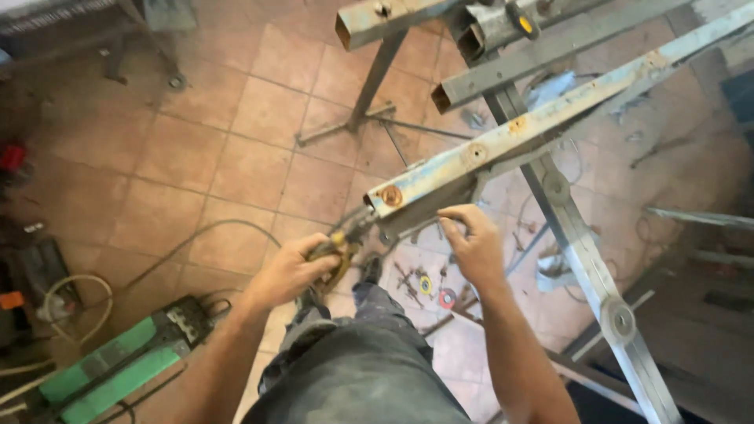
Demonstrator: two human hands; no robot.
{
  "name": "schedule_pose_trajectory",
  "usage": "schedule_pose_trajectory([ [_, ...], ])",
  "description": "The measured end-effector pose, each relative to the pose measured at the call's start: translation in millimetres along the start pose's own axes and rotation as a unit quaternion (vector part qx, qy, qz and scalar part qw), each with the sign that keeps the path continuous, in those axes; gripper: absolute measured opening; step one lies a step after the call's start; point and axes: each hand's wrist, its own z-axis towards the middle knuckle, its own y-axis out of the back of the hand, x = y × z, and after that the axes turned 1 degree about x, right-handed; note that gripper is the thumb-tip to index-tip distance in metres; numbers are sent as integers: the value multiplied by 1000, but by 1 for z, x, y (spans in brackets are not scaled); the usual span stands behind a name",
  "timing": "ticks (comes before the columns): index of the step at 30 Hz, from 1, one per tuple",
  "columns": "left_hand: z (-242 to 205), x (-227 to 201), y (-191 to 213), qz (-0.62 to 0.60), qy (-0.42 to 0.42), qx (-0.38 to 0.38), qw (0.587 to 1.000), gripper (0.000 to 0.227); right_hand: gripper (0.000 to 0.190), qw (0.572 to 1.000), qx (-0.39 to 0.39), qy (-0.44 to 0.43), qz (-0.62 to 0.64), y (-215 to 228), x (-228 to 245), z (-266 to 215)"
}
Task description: Assembling and adjusting metal frame components using hand tools
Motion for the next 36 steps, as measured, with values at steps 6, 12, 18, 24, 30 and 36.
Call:
schedule_pose_trajectory([
  [6,5,29,-11,-32,18,-20,999,24,28,976,-13,80,-204,-58,-33,-7],
  [12,14,-3,-53,-64,101,-135,984,39,50,966,34,-31,-255,-84,-13,-16],
  [18,106,84,-89,-465,17,-146,873,35,63,929,10,18,-369,-100,1,-29],
  [24,127,108,-100,-364,24,-139,921,27,64,880,-1,97,-465,-96,5,-25],
  [30,106,115,-98,-290,27,-150,945,29,27,876,-17,319,-362,-82,-2,-21],
  [36,61,119,-96,-202,75,-159,964,23,27,951,-45,235,-194,-83,-6,-77],
])
